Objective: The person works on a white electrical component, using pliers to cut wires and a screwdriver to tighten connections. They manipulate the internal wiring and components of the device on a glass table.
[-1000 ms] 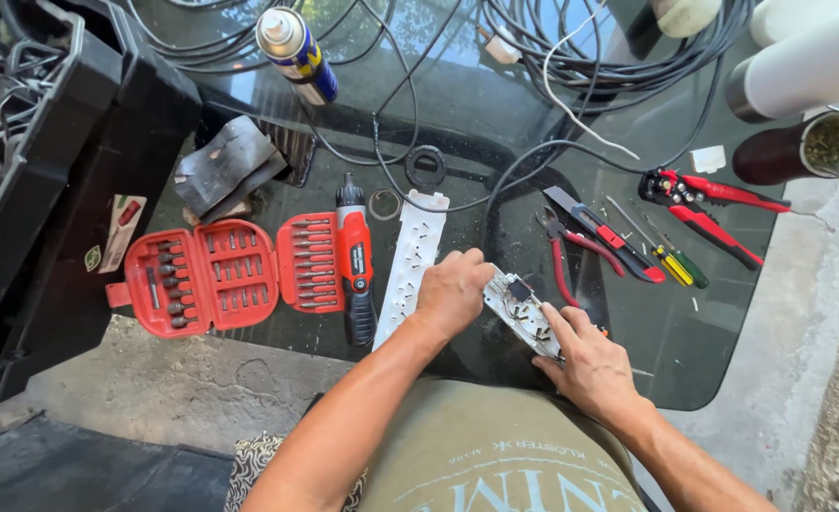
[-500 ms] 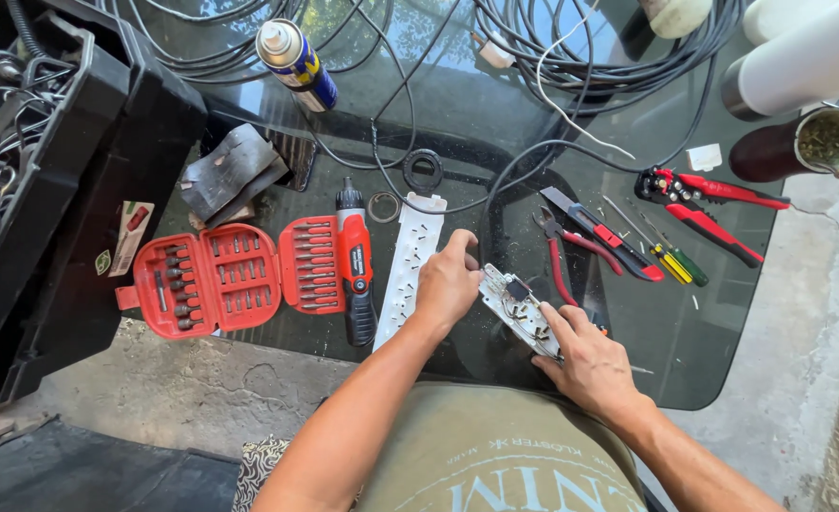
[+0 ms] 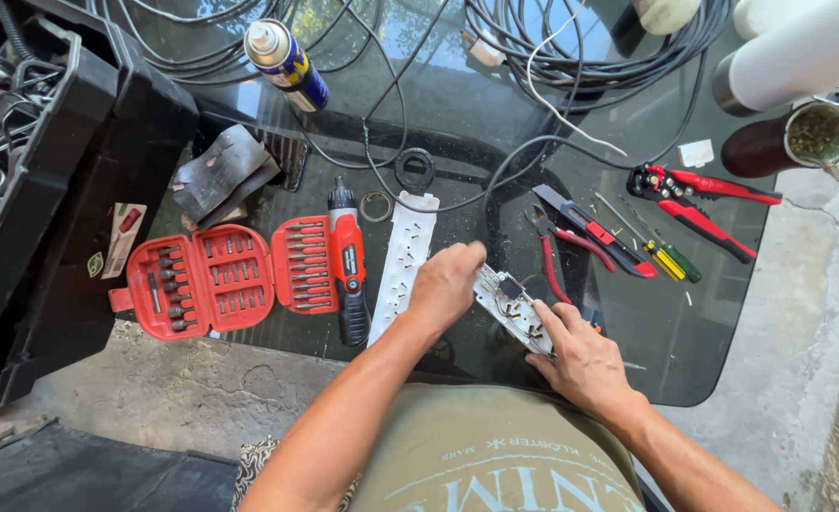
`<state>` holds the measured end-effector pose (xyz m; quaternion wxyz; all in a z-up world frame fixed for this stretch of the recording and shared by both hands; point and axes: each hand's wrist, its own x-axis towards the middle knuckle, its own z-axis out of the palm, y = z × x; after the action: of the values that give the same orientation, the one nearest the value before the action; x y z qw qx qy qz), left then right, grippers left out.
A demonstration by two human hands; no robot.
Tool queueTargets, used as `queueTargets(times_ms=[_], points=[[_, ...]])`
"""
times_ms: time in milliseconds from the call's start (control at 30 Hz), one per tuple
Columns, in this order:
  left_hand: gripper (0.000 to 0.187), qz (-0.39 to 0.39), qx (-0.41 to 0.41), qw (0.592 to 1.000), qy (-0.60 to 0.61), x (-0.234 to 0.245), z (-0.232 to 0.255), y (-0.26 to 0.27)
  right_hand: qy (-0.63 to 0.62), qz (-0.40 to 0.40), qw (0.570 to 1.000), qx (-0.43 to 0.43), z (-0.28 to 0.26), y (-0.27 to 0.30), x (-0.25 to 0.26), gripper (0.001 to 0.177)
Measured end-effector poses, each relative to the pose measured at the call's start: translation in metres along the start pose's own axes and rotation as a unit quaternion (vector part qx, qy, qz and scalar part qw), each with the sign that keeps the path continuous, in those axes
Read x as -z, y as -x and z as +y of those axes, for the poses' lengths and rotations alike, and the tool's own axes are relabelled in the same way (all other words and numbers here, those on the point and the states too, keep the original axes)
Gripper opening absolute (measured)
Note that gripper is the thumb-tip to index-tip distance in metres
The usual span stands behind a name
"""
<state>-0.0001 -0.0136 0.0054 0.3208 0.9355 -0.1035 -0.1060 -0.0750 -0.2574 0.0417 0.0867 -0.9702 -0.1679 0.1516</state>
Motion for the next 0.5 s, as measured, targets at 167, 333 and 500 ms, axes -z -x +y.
queueTargets(times_ms=[167, 333, 500], points=[[0.017, 0.002, -0.072, 0.997, -0.033, 0.005, -0.004, 0.007, -0.007, -0.01, 1.0, -0.002, 0.0, 0.0, 0.001, 0.09], [0.013, 0.009, -0.101, 0.989, -0.109, -0.001, -0.003, 0.002, -0.014, -0.012, 1.0, -0.002, 0.001, 0.0, -0.002, 0.089], [0.017, -0.037, -0.07, 0.994, -0.08, 0.013, 0.009, -0.004, -0.007, -0.005, 1.0, -0.004, 0.003, 0.001, -0.005, 0.09]])
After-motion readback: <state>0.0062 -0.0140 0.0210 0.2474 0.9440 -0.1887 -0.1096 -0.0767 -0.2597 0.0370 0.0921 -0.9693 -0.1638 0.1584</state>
